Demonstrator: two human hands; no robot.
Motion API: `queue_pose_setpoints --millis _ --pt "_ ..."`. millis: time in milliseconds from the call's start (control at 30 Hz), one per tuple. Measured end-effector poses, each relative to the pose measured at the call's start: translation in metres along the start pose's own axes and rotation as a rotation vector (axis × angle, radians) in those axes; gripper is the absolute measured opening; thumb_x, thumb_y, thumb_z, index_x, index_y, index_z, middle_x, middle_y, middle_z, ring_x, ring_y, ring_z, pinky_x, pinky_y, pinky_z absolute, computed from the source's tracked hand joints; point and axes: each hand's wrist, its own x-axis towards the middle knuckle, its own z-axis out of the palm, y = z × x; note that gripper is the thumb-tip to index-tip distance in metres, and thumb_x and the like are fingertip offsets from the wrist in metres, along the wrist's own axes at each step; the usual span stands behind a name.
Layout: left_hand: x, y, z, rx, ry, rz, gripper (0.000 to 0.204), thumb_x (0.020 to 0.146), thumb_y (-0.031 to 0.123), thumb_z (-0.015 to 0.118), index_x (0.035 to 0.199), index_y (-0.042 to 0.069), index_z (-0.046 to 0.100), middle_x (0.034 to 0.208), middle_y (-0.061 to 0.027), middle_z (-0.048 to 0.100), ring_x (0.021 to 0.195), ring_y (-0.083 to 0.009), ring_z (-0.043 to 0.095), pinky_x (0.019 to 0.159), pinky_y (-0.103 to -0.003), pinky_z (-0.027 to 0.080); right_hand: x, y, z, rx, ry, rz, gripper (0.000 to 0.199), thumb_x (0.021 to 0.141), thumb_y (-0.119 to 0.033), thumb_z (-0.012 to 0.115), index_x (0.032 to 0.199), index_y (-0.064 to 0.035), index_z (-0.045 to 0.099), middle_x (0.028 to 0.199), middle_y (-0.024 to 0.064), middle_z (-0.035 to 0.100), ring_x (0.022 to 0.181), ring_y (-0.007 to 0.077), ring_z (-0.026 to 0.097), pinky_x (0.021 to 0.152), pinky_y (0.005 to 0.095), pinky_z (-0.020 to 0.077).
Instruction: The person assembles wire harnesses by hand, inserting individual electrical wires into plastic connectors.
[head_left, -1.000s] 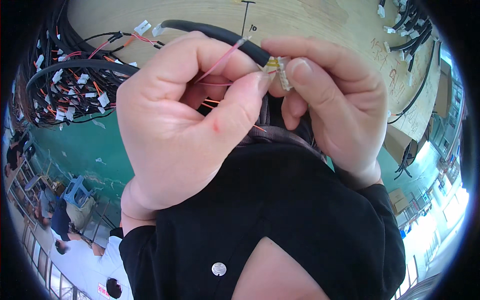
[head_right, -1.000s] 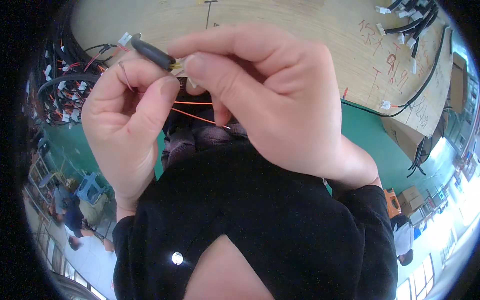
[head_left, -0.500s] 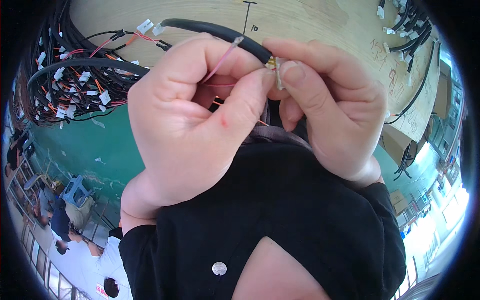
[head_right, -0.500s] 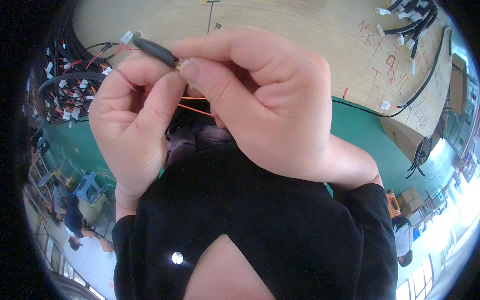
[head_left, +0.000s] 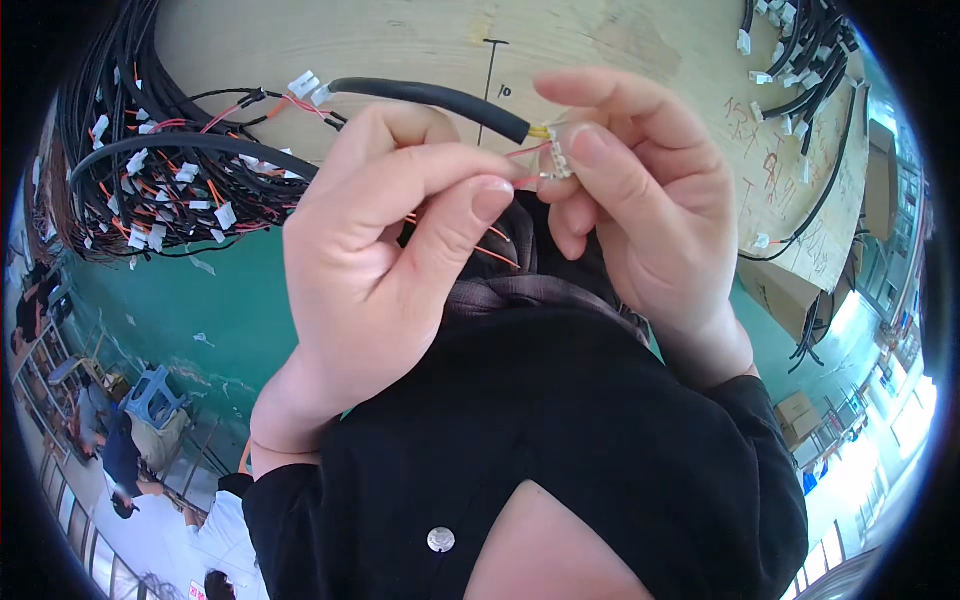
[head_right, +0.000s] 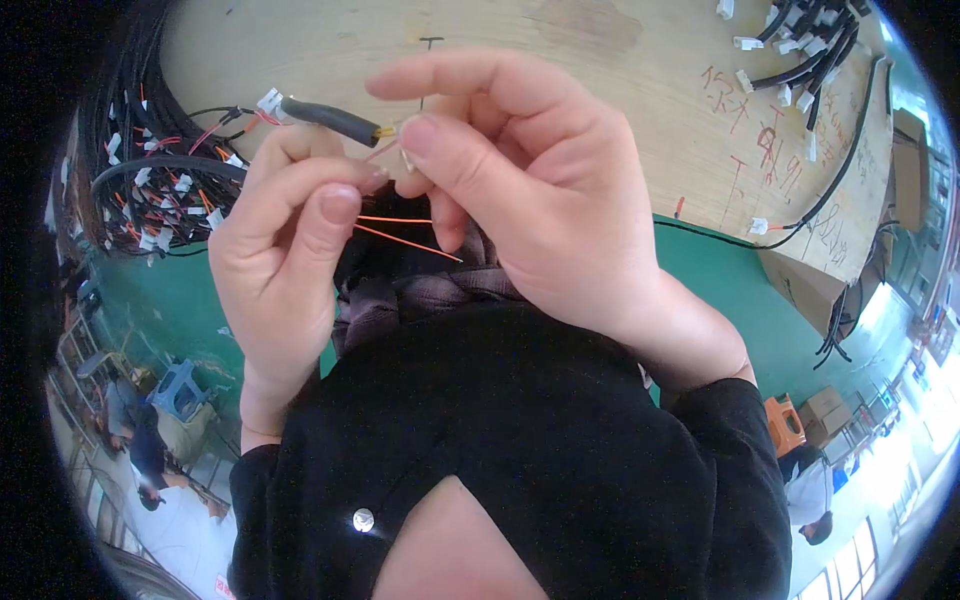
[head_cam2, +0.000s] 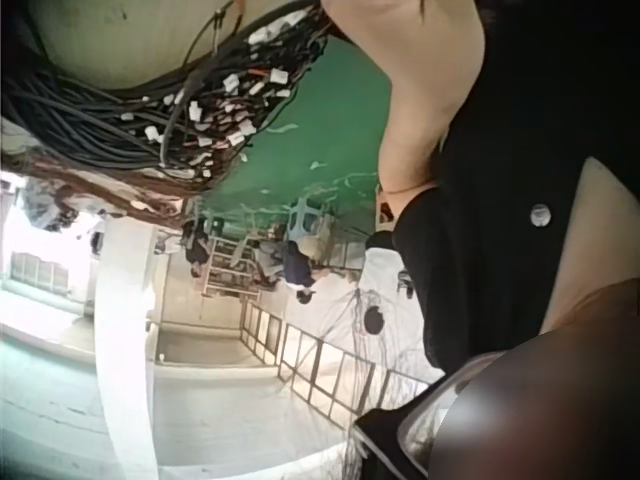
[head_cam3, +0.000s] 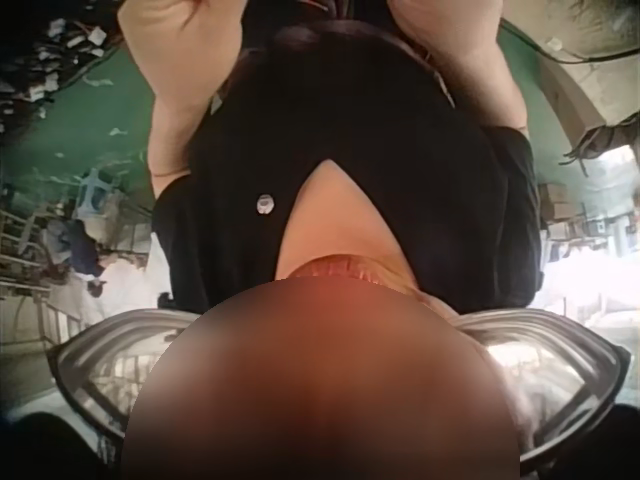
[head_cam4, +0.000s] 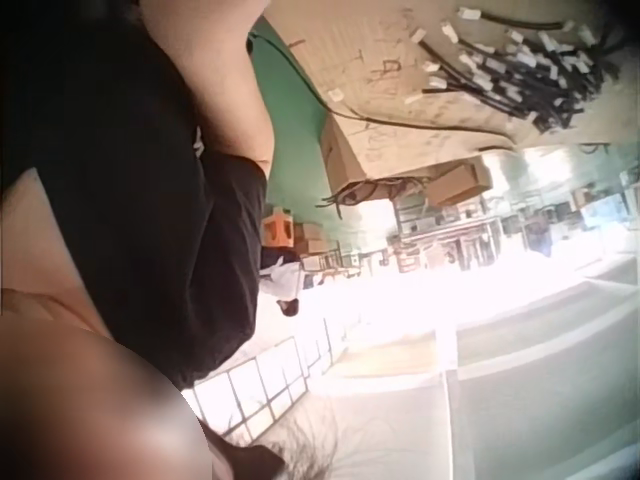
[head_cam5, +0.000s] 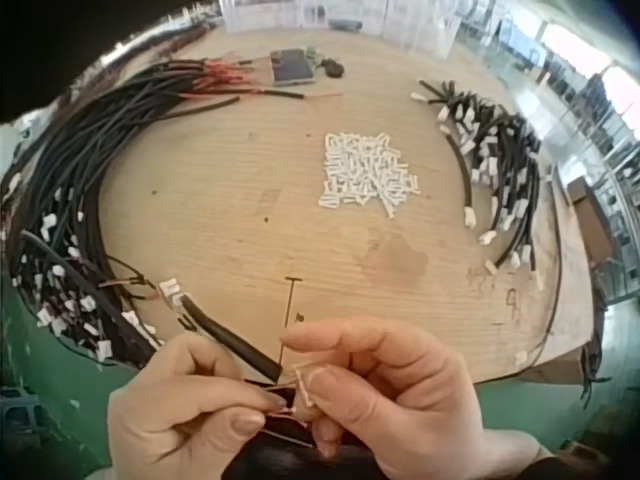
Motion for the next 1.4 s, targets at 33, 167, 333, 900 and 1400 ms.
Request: queue_pose_setpoints --millis 33,167,333,900,1400 --pt "-0.0001 0.0012 0.0006 -0.053 0.034 -0.005 0.012 0.08 0.008 0.053 0.082 -0.003 0.057 0.08 -0.0053 0.048 0.074 -0.0118 0.043 0.069 -0.02 0.033 -0.0001 -0.0003 -0.0008 0.0 -0.002 0.002 0.025 0.085 -0.008 0.046 0.108 0.004 0.048 0.07 0.0063 0.056 0.052 0.0046 0.047 0.044 0.0172 0.0392" --pt "-0.0001 0.0001 0.002 -0.109 0.075 0.013 0.005 0.077 0.0 0.055 0.081 -0.003 0.057 0.082 -0.0051 0.047 0.075 -0.0113 0.042 0.069 -0.02 0.033 -0.0011 -0.0032 0.002 0.032 0.032 0.041 0.023 0.086 -0.009 0.046 0.105 0.0036 0.048 0.07 0.0064 0.056 0.052 0.0047 0.047 0.044 0.0177 0.0393" --pt "-0.0004 0.0009 0.0029 -0.072 0.097 0.032 0.007 0.073 -0.005 0.056 0.079 -0.002 0.057 0.082 -0.0036 0.045 0.075 -0.0106 0.041 0.07 -0.02 0.033 -0.0027 -0.0018 0.0056 0.07 0.055 0.032 0.023 0.086 -0.009 0.045 0.105 0.0031 0.046 0.069 0.0067 0.055 0.052 0.0055 0.046 0.044 0.0186 0.0395" --pt "-0.0027 0.001 0.0027 -0.019 0.121 0.043 0.008 0.071 -0.007 0.056 0.076 0.0 0.055 0.085 -0.0038 0.044 0.081 -0.011 0.041 0.076 -0.021 0.031 -0.0025 -0.0023 0.0053 0.101 0.029 0.085 0.017 0.086 -0.009 0.043 0.099 0.0028 0.046 0.068 0.0079 0.052 0.051 0.0059 0.043 0.041 0.0183 0.0372" --pt "-0.0008 0.0023 0.0038 0.287 0.13 0.271 0.016 0.067 -0.013 0.056 0.077 0.001 0.055 0.085 -0.0037 0.04 0.076 -0.0099 0.04 0.068 -0.018 0.033 -0.0039 -0.0061 0.0066 -0.066 0.038 0.039 0.015 0.084 -0.006 0.049 0.095 0.0035 0.05 0.066 0.0075 0.054 0.048 0.0052 0.044 0.042 0.017 0.0366"
